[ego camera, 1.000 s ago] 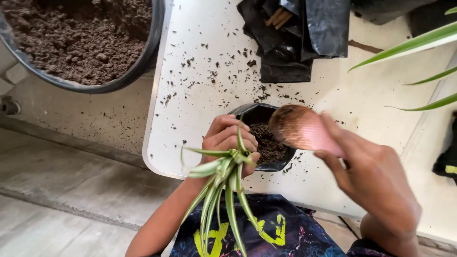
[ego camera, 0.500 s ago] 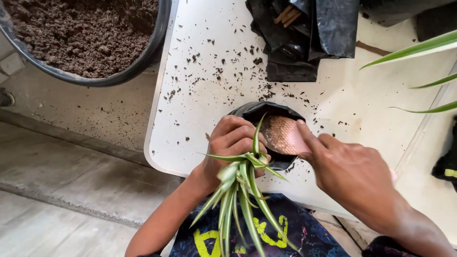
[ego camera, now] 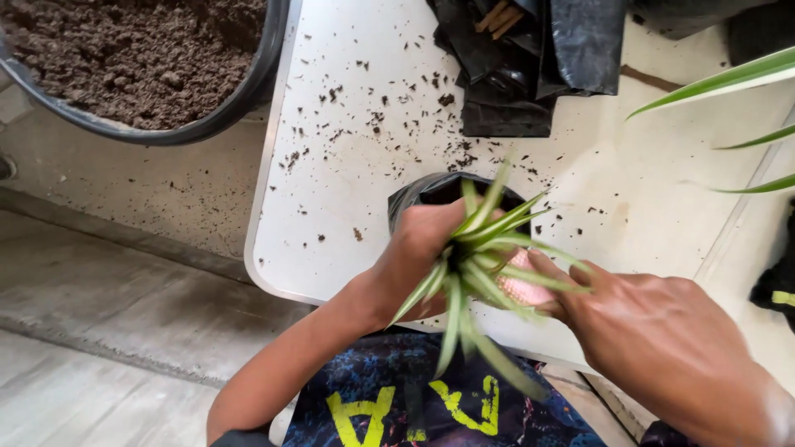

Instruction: Potting a spider plant seedling by scooping soil from a large bucket into a plastic planting bag.

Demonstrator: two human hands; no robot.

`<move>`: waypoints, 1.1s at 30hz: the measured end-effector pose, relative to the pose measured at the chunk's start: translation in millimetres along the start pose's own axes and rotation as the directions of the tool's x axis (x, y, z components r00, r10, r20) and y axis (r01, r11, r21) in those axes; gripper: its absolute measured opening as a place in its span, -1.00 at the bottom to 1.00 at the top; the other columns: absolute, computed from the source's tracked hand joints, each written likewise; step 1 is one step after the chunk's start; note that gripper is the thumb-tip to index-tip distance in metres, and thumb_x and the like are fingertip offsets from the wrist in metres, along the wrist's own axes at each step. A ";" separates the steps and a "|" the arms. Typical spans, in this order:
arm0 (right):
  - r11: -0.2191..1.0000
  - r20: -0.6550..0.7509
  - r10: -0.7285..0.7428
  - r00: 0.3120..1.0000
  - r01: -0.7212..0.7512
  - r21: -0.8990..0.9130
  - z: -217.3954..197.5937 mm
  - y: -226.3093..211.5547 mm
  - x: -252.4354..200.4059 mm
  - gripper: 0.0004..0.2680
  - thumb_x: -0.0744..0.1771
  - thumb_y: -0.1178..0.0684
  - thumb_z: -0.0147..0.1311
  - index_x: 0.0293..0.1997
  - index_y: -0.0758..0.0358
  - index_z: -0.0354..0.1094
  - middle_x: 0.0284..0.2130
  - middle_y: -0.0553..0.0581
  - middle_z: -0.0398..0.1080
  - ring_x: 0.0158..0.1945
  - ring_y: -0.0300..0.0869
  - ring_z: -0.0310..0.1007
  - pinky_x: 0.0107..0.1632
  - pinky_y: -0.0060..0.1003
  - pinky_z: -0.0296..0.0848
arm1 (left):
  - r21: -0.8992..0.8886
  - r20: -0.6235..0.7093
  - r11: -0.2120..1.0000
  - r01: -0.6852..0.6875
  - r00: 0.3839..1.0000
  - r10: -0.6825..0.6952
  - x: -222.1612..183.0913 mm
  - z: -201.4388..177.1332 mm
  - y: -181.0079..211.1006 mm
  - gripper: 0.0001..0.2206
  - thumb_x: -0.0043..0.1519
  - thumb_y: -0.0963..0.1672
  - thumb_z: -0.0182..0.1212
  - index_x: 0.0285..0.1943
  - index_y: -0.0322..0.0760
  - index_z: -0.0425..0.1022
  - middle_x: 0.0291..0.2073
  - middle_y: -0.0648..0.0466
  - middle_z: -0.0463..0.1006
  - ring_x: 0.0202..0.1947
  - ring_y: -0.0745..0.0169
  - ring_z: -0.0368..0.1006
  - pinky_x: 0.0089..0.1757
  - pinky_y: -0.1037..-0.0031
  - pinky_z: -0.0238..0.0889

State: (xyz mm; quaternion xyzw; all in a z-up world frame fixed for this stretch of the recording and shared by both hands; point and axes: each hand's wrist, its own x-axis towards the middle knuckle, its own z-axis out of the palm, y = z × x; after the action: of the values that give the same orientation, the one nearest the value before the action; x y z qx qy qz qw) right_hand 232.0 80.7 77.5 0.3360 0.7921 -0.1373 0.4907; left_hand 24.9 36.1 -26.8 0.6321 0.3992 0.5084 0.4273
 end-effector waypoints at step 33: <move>0.990 -0.167 0.049 0.985 -0.025 0.139 28.7 9.3 6.5 -0.70 0.29 -0.18 -0.10 0.15 -0.49 0.10 -0.17 -0.10 0.53 -0.24 0.13 0.63 -0.24 0.12 0.57 | -0.021 0.274 0.999 0.036 0.961 -0.028 45.8 -7.0 17.7 -0.64 0.09 -0.34 0.21 0.02 -0.41 0.22 -0.45 -0.07 0.49 -0.53 -0.08 0.32 -0.40 0.26 0.07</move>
State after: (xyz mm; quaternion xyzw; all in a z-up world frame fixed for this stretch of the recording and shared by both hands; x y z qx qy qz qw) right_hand 256.0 74.4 59.1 0.3939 0.8135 -0.1528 0.3996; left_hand 26.7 74.5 4.6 0.6840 0.3400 0.4145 0.4947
